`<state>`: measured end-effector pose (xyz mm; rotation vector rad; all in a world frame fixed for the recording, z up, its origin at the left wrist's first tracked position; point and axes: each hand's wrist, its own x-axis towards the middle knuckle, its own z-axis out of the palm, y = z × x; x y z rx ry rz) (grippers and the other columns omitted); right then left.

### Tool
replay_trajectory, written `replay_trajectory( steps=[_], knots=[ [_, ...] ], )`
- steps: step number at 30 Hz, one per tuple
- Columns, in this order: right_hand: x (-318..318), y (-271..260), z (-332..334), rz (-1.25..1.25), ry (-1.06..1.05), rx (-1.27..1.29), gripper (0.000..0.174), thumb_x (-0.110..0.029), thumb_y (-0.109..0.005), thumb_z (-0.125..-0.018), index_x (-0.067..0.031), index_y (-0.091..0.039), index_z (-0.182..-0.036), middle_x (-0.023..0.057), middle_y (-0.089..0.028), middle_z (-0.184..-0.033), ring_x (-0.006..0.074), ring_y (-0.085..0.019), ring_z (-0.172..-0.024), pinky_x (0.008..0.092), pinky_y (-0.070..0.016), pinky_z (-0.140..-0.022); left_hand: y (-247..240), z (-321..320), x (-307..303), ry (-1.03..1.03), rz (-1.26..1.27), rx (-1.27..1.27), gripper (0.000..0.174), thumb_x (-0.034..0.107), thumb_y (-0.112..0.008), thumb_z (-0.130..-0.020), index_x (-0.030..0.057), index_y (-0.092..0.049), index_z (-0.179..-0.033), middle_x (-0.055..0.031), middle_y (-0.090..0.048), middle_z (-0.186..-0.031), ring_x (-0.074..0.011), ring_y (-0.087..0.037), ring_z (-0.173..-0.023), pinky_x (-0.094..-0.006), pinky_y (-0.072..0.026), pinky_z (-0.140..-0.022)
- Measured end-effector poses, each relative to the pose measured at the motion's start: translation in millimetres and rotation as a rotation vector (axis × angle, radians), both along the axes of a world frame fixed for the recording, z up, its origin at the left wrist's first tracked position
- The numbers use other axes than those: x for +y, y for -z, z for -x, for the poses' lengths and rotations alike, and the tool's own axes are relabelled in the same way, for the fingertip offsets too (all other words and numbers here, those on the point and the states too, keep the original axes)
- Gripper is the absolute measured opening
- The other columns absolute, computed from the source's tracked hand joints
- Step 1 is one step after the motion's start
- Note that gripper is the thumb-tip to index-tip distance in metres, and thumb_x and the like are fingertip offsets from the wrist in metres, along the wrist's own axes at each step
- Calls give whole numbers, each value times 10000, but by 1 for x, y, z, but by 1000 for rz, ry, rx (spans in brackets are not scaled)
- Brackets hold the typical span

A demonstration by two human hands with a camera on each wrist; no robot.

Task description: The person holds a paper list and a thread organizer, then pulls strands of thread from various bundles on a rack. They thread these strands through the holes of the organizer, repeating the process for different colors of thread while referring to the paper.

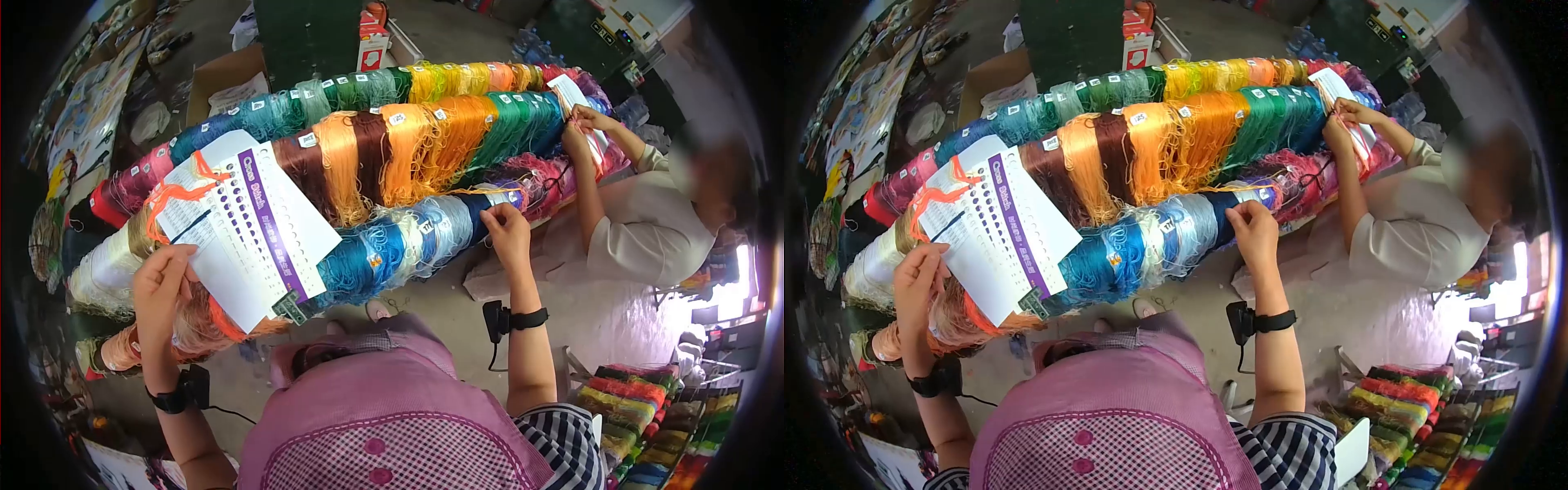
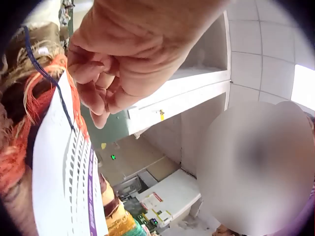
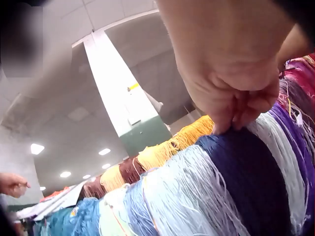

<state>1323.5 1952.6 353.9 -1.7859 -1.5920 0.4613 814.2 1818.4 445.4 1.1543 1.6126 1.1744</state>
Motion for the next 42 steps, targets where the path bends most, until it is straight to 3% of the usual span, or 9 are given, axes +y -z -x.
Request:
replay_trajectory(
  steps=[7,11,16,29,34,36,38,40,42],
  knots=[
    [-15,-10,-27,256,-171,812,127,-174,-675,-924,-75,-605,-885,-46,-593,-820,50,-504,-716,201,-355,-640,-2,-28,6,53,16,2,220,141,-524,-1008,-17,-661,-1075,14,-587,-739,-15,-445,-579,-161,-314,-517],
    [-13,-9,-33,335,-154,839,143,-190,-677,-924,-61,-619,-903,-74,-547,-782,23,-459,-690,187,-334,-617,-6,-40,4,61,65,-7,218,137,-526,-1005,-19,-664,-1070,3,-592,-742,-19,-451,-584,-163,-328,-526],
    [-4,5,-31,191,-131,378,87,-123,-687,-899,-40,-670,-880,-98,-532,-724,-13,-433,-646,175,-313,-579,-2,-47,0,102,69,-7,217,125,-527,-998,-24,-664,-1077,-14,-605,-752,-27,-469,-592,-162,-346,-542],
    [-6,-10,-43,261,-169,543,81,-98,-699,-856,-25,-707,-822,-59,-603,-697,27,-486,-581,202,-365,-547,1,-53,-14,109,72,-10,218,102,-522,-988,-35,-668,-1072,-18,-615,-760,-37,-489,-604,-174,-375,-549],
    [-12,-33,-42,294,-233,826,71,-110,-643,-888,-52,-684,-894,-6,-659,-845,49,-553,-758,206,-422,-689,2,-55,-14,93,72,-32,210,94,-524,-984,-26,-679,-1058,-17,-620,-749,-42,-514,-623,-175,-404,-560],
    [-12,-54,-21,354,-348,974,76,-144,-622,-916,-72,-640,-933,-19,-632,-878,58,-563,-812,215,-426,-735,5,-58,-11,136,47,94,223,35,-565,-943,6,-650,-1147,-18,-632,-774,-32,-543,-640,-175,-410,-553],
    [-19,-92,29,519,-683,700,91,-157,-607,-941,-68,-594,-941,-33,-597,-868,85,-569,-803,246,-437,-740,2,-86,-1,244,-52,-27,420,-28,-606,-880,35,-569,-1294,-33,-663,-873,-41,-564,-685,-193,-465,-614],
    [-40,-130,100,444,-957,402,141,-183,-582,-969,-45,-565,-943,-12,-576,-848,111,-565,-797,266,-441,-730,-28,-133,12,491,-62,-414,703,-12,-676,-819,66,-393,-1458,-65,-624,-1202,-80,-599,-811,-241,-506,-748],
    [-59,-181,152,622,-1259,263,148,-174,-599,-961,-37,-544,-974,33,-583,-847,135,-561,-770,283,-453,-708,-18,-160,25,696,-210,-447,647,-37,-687,-810,53,-440,-1401,-50,-560,-1264,-105,-562,-943,-268,-499,-803]
  ],
)
